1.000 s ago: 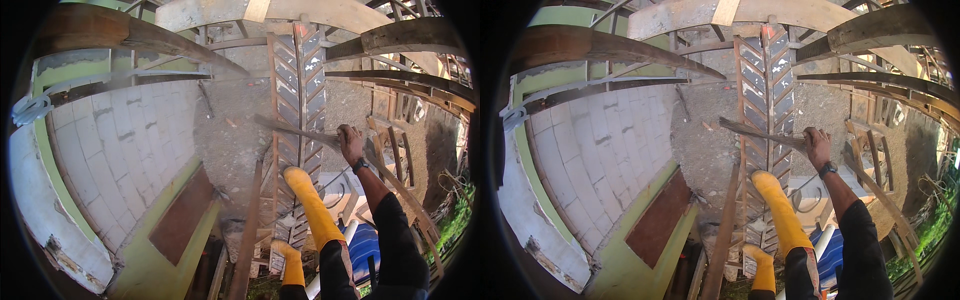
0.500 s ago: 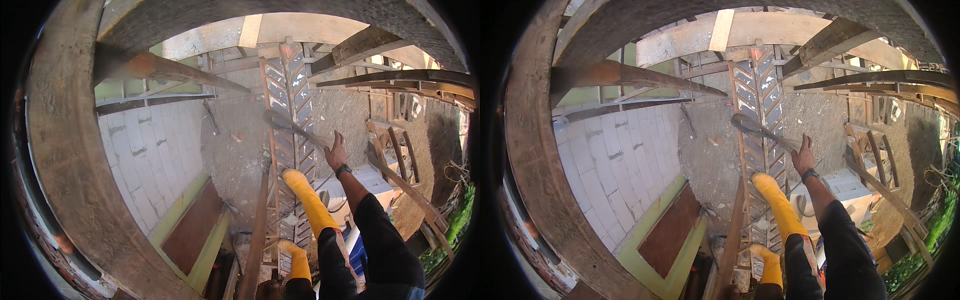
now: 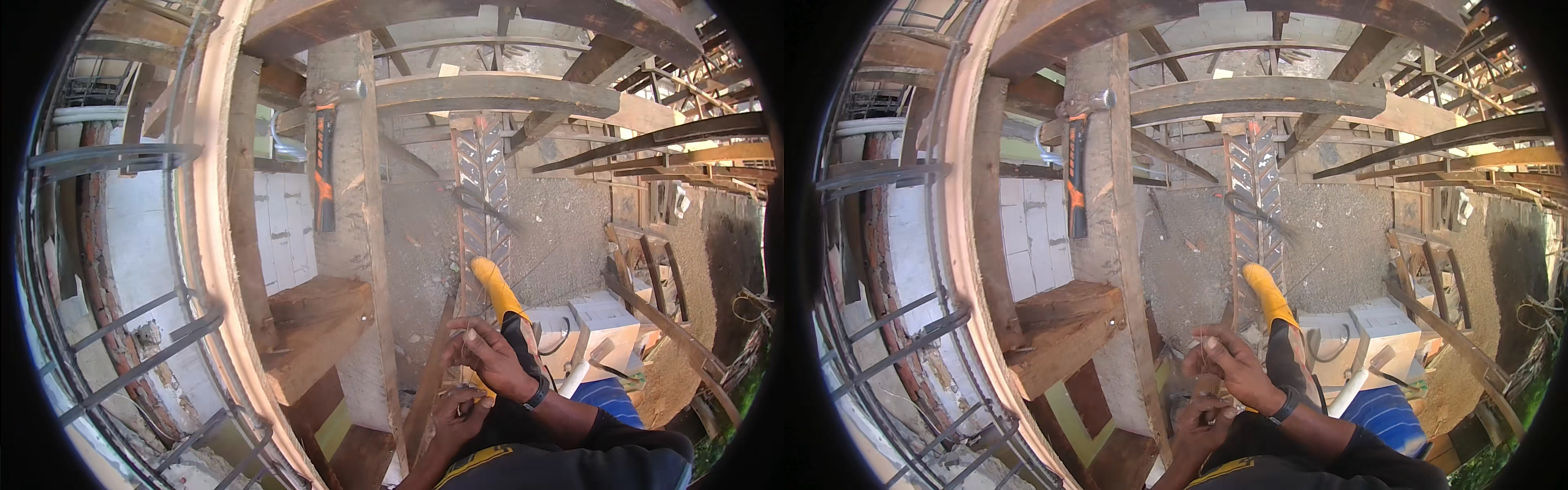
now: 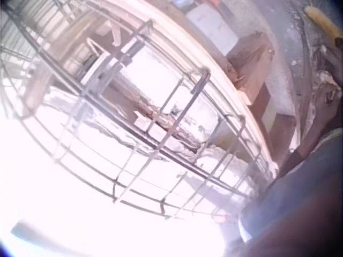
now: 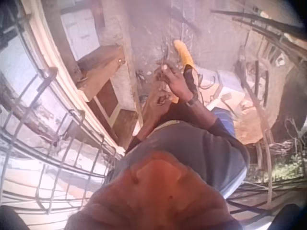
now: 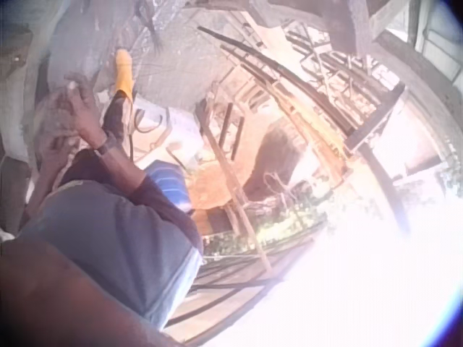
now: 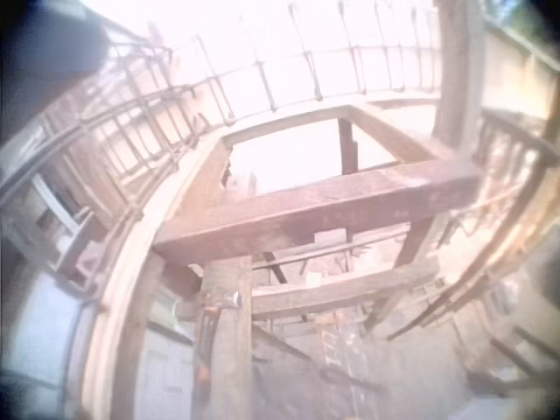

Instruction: The person uses pliers to twist and tighten wire ties around rebar intersections within a concrete form, occasionally handling bundles of precut wire ties.

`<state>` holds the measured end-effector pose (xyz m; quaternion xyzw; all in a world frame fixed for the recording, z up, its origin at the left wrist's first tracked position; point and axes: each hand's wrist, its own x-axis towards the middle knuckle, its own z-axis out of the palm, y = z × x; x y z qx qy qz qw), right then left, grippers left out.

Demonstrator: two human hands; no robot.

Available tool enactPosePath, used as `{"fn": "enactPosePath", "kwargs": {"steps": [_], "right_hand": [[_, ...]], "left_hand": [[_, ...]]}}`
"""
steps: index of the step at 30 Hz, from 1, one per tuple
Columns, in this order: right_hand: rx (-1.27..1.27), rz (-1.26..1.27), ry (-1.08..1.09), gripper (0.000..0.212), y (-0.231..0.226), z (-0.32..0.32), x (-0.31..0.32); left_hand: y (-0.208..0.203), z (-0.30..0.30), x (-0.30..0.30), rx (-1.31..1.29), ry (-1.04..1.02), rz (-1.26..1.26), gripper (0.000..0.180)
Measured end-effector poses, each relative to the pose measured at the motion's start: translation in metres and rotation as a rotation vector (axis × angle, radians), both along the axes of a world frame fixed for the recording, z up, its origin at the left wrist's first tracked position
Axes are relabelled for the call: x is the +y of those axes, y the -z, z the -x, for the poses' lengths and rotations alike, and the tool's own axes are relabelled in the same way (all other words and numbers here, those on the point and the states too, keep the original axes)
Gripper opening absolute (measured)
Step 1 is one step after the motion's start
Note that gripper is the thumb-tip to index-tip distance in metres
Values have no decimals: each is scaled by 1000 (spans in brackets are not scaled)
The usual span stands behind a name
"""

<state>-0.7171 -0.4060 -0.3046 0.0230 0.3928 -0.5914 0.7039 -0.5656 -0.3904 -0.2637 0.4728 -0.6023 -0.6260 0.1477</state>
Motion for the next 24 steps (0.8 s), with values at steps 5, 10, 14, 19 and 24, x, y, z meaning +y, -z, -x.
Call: {"fn": "enactPosePath", "kwargs": {"steps": [5, 10, 14, 19, 24], "right_hand": [[50, 98, 76, 34, -83, -10, -26], [-116, 246, 74, 35, -166, -35, -35], [187, 416, -91, 40, -250, -67, -44], [554, 898, -531, 26, -295, -109, -17], [755, 1326, -983, 16, -299, -157, 13]], "left_hand": [[-51, -16, 8, 124, -230, 201, 15], [-126, -36, 4, 287, -413, 262, 19], [-183, -57, 1, 311, -548, 635, 28], [-279, -80, 9, 334, -772, 668, 41], [-295, -125, 57, 372, -862, 658, 38]]}}
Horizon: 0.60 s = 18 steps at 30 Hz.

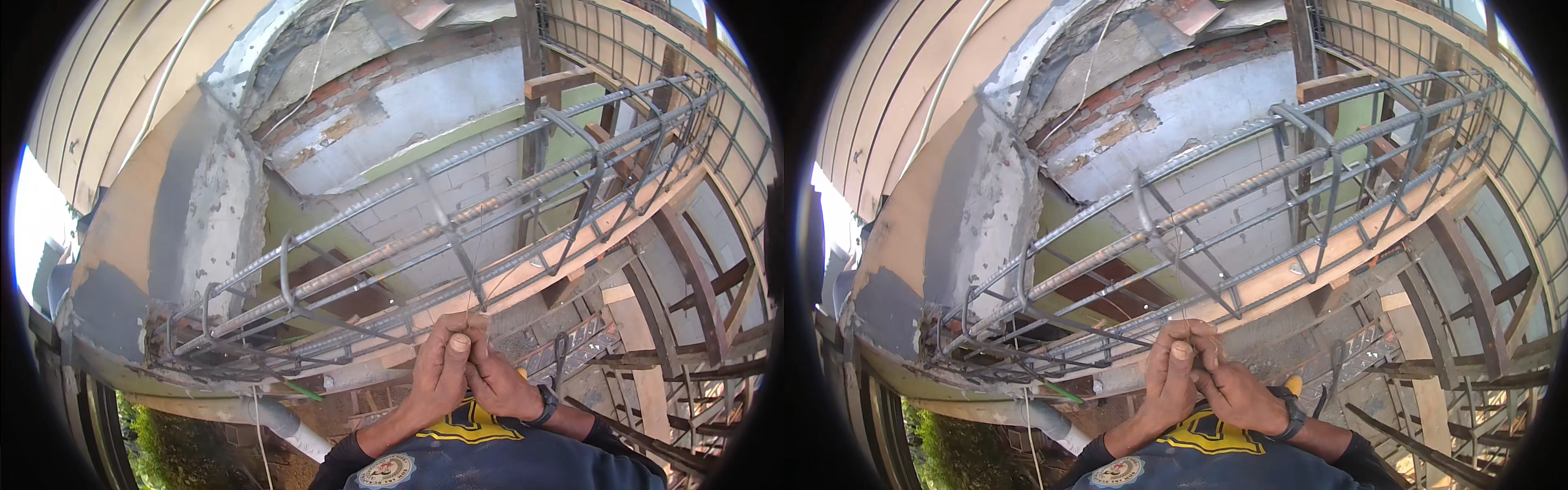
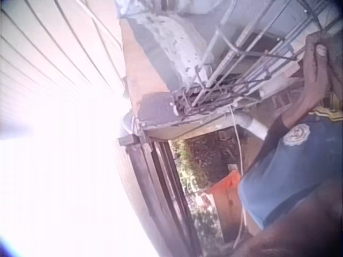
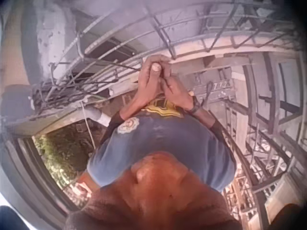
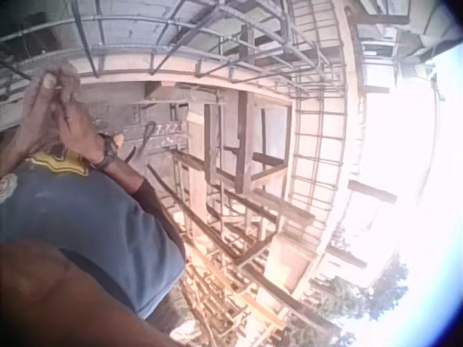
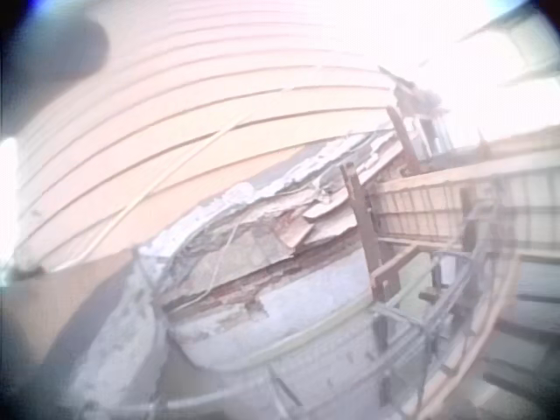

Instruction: The person uses pliers to twist and tighten wire ties around rebar intersections within a concrete form, occasionally handling bundles of precut wire ties.

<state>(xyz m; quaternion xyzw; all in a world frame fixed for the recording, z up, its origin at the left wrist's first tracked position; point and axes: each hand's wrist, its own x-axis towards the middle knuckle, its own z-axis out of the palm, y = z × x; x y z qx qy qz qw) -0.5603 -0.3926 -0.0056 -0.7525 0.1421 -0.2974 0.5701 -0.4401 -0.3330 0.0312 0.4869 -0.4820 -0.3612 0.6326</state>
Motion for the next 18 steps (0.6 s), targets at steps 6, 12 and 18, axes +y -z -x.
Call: {"fn": "enactPosePath", "kwargs": {"steps": [6, 12, 18], "right_hand": [[87, 250, -286, 28, -19, -40, 31], [-270, 138, -267, 68, -82, -71, 22], [-484, 46, -173, 78, -131, -125, 41]], "left_hand": [[-26, -25, 60, 246, -266, 181, 44], [-33, -51, 114, 13, -581, -6, 51], [-36, -53, 158, -177, -707, -233, 44]]}}
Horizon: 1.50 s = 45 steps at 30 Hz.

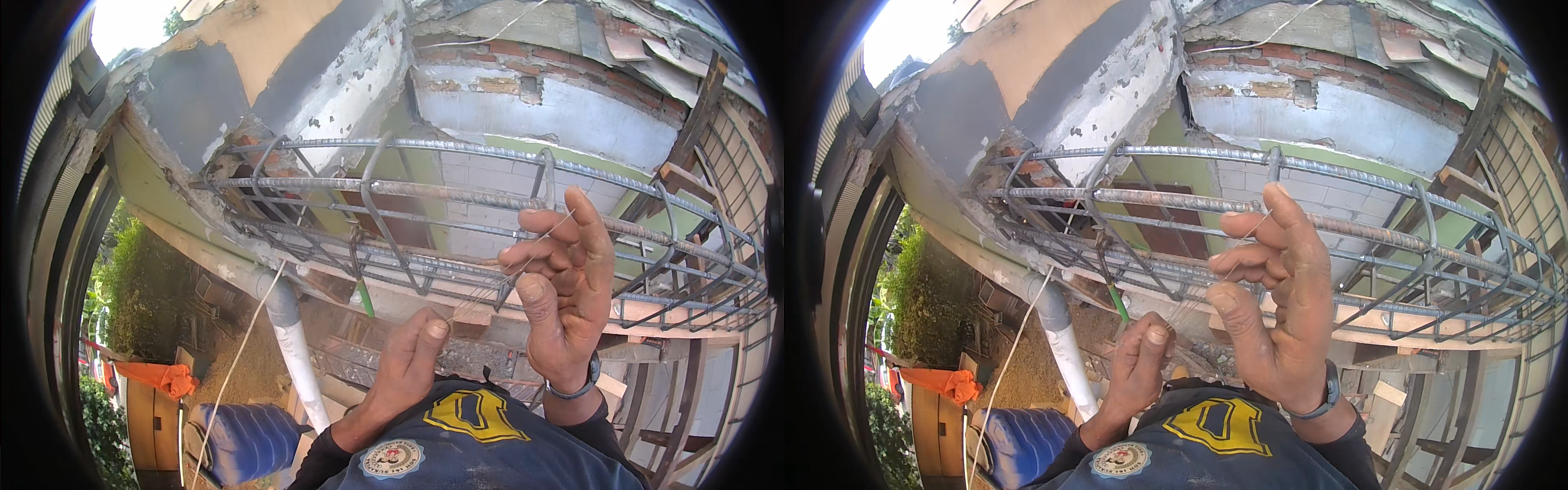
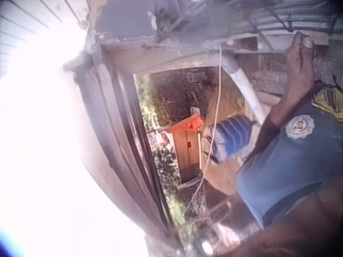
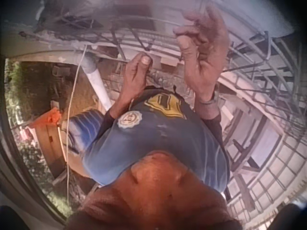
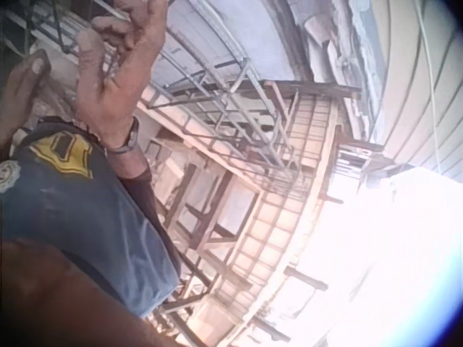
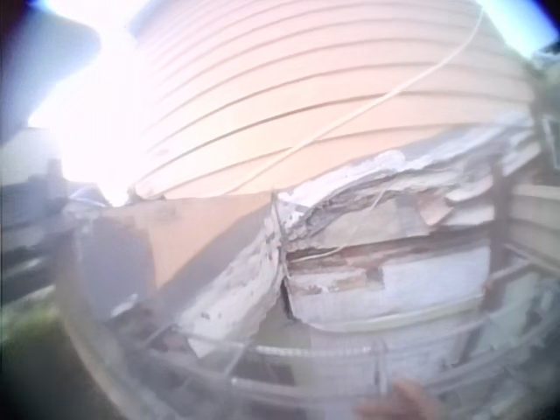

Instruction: The person uses pliers to twist and tighten wire ties around rebar intersections within a concrete form, occasionally handling bundles of precut wire ties.

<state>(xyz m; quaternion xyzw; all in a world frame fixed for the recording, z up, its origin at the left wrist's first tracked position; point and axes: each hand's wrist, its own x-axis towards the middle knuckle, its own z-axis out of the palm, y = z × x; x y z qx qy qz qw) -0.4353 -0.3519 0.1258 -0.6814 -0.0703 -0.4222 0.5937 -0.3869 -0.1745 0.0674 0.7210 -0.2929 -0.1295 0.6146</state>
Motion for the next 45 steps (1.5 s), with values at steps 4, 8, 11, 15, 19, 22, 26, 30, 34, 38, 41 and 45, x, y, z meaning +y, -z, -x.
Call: {"fn": "enactPosePath", "kwargs": {"steps": [4, 8, 11, 15, 19, 22, 26, 30, 34, 38, 41, 45], "right_hand": [[23, -42, -17, 59, 7, -15, 13], [135, 84, -110, 47, 24, -19, 27], [170, 252, -169, 43, 28, -24, 43], [57, -133, -207, 53, 30, -33, 79], [112, 89, -235, 58, 44, -37, 68], [120, 89, -243, 59, 51, -34, 72], [116, 271, -208, 61, 47, -35, 69], [110, 134, -203, 61, 49, -37, 67], [35, 92, -168, 59, 55, -38, 61], [-8, 339, -68, 57, 55, -36, 54], [-3, 350, -138, 55, 51, -38, 52], [12, -37, -226, 56, 44, -39, 61]], "left_hand": [[-1, 0, 20, -14, -78, -77, 41], [1, -1, 41, 62, -112, -59, 39], [-5, -5, 45, 65, -113, -14, 37], [-14, -8, 49, 58, -112, 4, 34], [-16, -8, 58, 51, -122, -8, 32], [-14, -11, 58, 75, -100, 31, 32], [-15, -15, 60, 76, -90, 66, 33], [-20, -17, 56, 71, -77, 53, 32], [-25, -21, 51, 83, -26, 72, 29], [-23, -25, 51, 93, -7, 70, 28], [-26, -27, 50, 74, -16, 65, 28], [-26, -26, 46, 65, 19, 118, 24]]}}
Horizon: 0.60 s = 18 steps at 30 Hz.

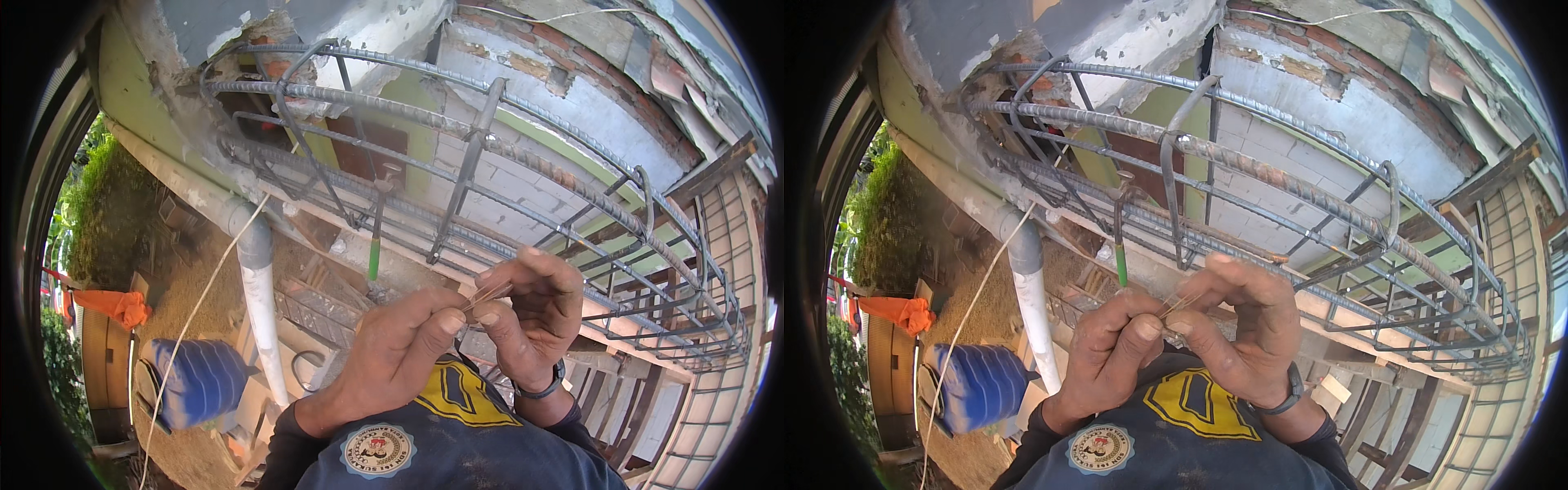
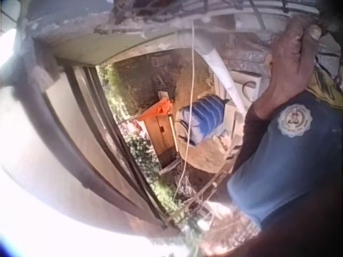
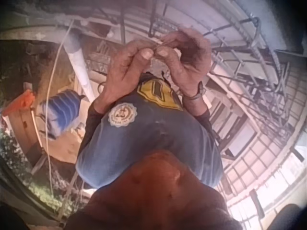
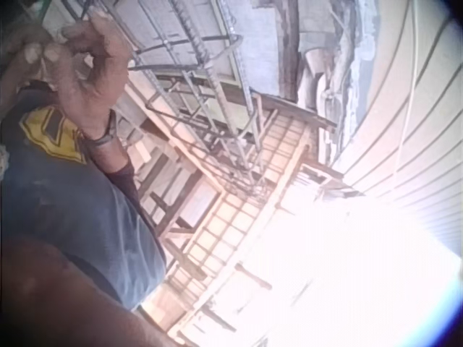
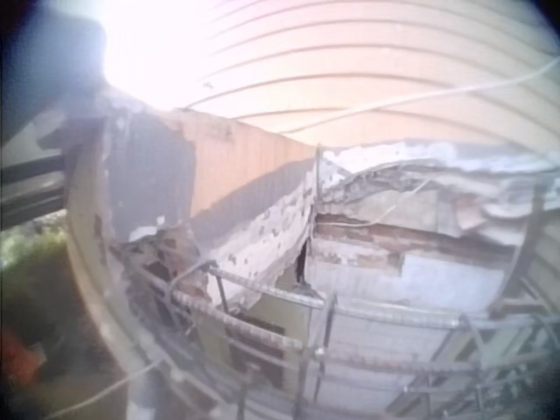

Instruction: The person uses pliers to twist and tighten wire ties around rebar intersections within a concrete form, occasionally handling bundles of precut wire ties.

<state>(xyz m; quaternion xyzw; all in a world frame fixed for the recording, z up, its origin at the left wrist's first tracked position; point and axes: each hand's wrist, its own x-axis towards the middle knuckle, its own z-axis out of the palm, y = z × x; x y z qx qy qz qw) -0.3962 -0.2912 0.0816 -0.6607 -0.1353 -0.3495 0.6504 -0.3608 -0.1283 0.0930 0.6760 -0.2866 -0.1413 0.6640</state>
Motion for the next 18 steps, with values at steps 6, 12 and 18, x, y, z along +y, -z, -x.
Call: {"fn": "enactPosePath", "kwargs": {"steps": [6, 12, 18], "right_hand": [[57, 277, -82, 56, -19, -1, -23], [174, -56, -97, 44, -19, 14, -5], [131, -103, -162, 44, -26, 18, -5]], "left_hand": [[0, 0, -6, 282, 168, 249, 22], [-3, 7, -17, 210, 115, 347, 18], [1, 11, -19, 123, 115, 296, 16]]}}
